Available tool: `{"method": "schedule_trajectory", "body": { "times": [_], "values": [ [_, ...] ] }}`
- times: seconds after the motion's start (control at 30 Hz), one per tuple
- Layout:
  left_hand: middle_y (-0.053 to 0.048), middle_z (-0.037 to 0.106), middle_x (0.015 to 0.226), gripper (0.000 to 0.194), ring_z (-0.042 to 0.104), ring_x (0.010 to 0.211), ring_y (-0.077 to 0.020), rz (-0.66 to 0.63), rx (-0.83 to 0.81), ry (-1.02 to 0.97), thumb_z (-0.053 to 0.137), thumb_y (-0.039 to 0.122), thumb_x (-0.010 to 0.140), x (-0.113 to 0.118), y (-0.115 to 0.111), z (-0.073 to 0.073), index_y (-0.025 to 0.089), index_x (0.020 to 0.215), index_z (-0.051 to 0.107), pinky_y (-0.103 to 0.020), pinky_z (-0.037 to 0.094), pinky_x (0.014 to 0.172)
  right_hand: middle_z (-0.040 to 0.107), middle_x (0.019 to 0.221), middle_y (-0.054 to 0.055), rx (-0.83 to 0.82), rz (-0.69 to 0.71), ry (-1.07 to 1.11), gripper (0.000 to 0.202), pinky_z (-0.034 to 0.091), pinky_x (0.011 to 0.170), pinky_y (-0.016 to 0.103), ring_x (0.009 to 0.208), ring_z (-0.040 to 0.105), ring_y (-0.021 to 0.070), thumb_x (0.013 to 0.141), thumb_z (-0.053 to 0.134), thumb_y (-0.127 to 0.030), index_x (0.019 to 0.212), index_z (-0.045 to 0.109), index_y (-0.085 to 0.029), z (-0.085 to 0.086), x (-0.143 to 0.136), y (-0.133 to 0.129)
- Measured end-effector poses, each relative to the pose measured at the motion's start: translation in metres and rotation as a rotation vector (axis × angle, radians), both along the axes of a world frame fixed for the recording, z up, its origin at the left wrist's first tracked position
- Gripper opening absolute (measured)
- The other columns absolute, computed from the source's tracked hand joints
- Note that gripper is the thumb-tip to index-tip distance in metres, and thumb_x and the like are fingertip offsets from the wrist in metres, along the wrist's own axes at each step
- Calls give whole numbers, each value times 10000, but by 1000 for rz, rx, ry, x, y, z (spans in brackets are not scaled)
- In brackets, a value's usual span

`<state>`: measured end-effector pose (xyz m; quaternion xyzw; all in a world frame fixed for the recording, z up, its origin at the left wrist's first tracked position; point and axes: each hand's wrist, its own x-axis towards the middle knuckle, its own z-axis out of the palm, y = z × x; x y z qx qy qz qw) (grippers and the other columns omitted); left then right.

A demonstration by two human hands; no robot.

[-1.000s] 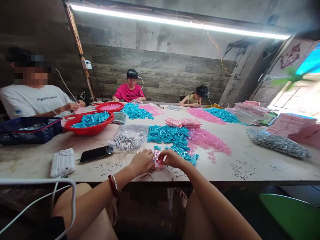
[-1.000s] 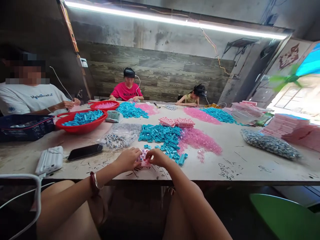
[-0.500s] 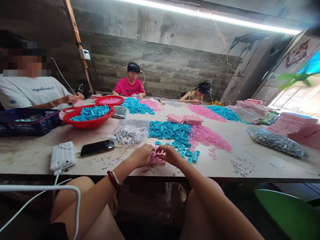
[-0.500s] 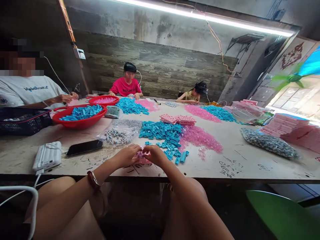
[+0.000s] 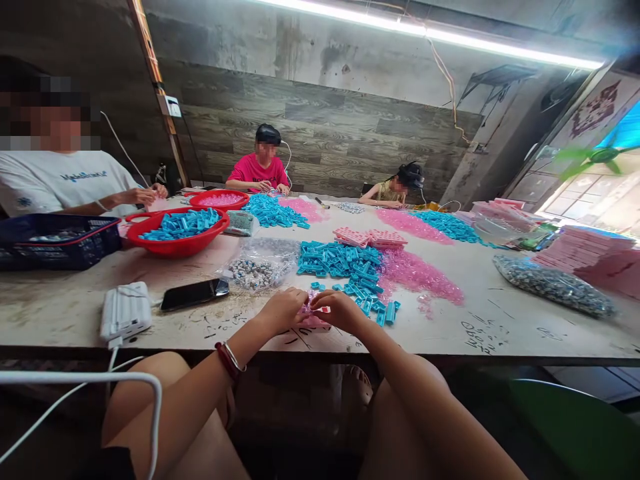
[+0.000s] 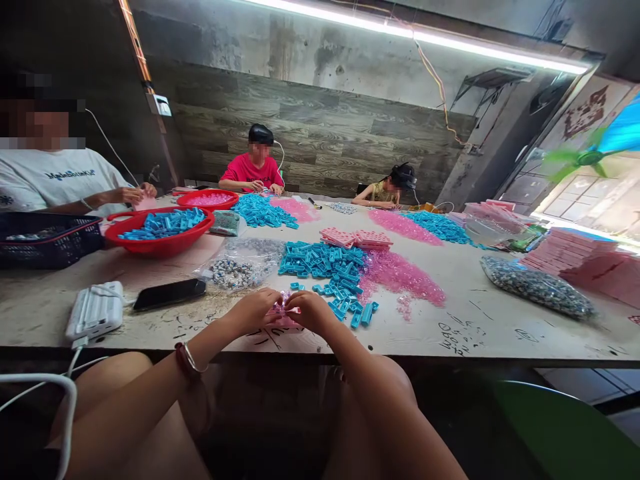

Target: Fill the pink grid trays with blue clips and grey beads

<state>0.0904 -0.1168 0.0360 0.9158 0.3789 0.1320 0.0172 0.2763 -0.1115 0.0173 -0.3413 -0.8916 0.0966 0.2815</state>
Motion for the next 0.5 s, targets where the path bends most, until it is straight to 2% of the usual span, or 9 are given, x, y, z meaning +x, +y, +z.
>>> {"method": "schedule_trajectory", "body": {
  "times": [0.1,0.33,0.43,0.5],
  "values": [
    [-81,607,955,168,543,920,-218,-8,25,-24,579,284,806,1,1,-3,144,898,577,-311,427,797,675,802,54,3,8,33,80,470,668,223,749,621,139,722,650,-115,700,693,-178,-2,-1,1],
    [-53,616,910,113,565,880,-183,23,-51,-285,610,259,786,5,12,-21,184,849,665,-279,441,791,656,733,47,-30,-20,22,93,442,601,212,658,606,127,705,666,-97,685,702,-181,-1,-4,1],
    [-42,621,881,66,565,840,-166,-19,-98,-343,628,225,765,5,18,-26,184,782,677,-267,446,762,656,698,41,-50,-45,-11,96,421,568,204,623,597,122,692,673,-92,672,703,-181,0,-3,2],
    [-40,620,867,71,553,850,-168,-79,-70,-337,614,219,776,5,21,-28,183,774,675,-270,442,757,662,706,39,-59,-42,-19,114,413,568,201,621,593,118,704,653,-83,673,702,-180,-1,-3,3]
  ]
}}
